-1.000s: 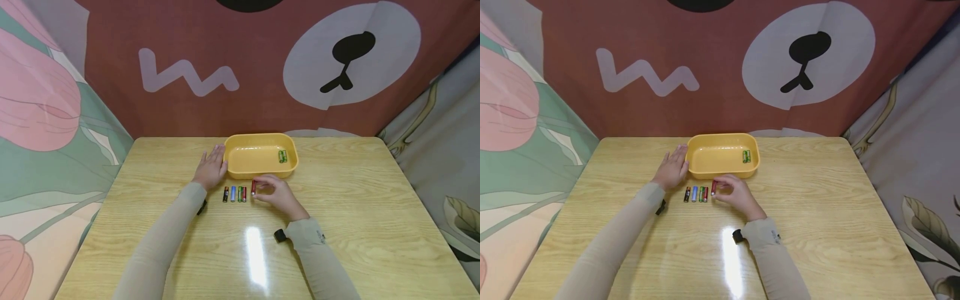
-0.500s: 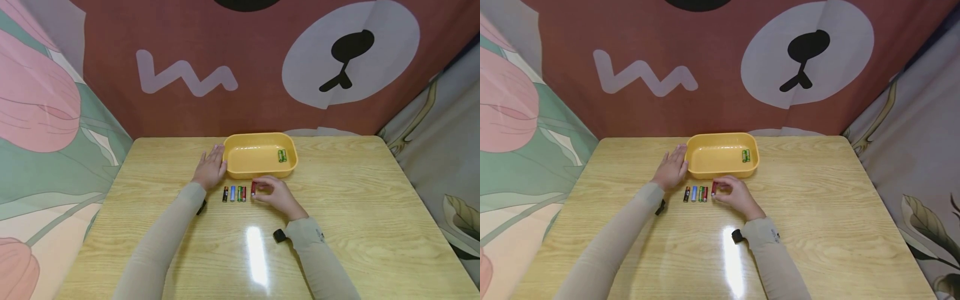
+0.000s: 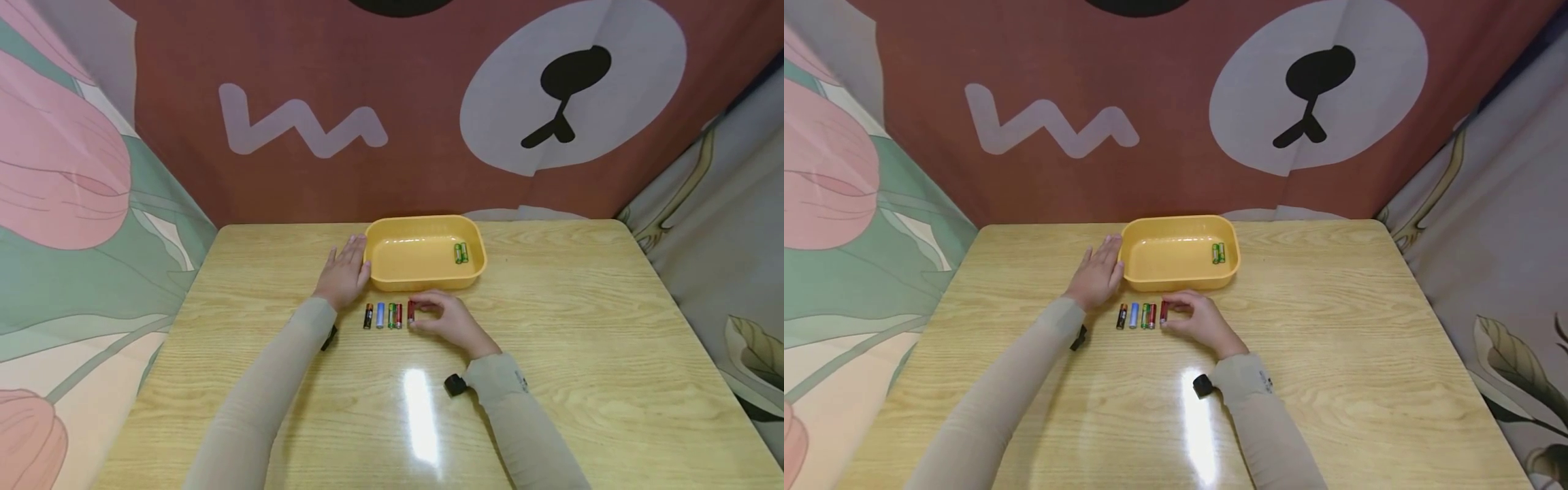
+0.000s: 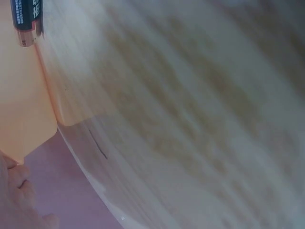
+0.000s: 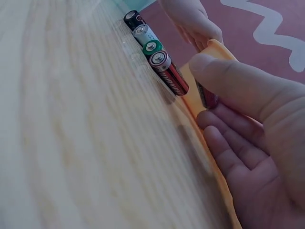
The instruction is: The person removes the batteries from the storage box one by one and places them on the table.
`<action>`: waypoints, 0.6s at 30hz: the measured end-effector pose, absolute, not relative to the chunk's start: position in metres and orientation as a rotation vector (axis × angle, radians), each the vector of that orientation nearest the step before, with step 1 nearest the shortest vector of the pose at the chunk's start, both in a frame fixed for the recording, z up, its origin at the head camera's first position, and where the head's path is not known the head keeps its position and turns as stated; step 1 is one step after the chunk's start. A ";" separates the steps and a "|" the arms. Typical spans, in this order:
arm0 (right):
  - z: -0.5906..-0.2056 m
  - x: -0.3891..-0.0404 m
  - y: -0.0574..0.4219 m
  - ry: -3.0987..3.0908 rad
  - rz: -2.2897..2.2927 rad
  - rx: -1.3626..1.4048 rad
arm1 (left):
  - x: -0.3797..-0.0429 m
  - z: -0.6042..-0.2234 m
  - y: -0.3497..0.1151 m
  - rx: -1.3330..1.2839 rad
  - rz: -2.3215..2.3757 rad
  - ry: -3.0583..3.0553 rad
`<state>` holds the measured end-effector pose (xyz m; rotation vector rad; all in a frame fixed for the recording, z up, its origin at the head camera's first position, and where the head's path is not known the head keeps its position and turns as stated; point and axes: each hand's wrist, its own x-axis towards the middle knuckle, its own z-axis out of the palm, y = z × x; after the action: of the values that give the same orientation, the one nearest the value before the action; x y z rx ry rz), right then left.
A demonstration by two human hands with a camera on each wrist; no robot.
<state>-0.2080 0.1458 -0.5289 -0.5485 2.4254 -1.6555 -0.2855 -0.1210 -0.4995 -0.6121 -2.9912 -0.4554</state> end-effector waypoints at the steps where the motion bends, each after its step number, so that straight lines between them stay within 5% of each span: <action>1: -0.530 -0.208 0.146 2.426 -1.650 -0.542 | -0.286 -0.499 -0.121 -0.612 -0.454 -2.990; 18: -0.537 -0.211 0.145 2.497 -1.551 -0.546 | -0.286 -0.500 -0.121 -0.609 -0.453 -2.986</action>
<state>-0.2114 0.1445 -0.5375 -0.5457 2.4975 -1.5507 -0.2863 -0.1209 -0.5003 -0.6093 -2.9865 -0.4534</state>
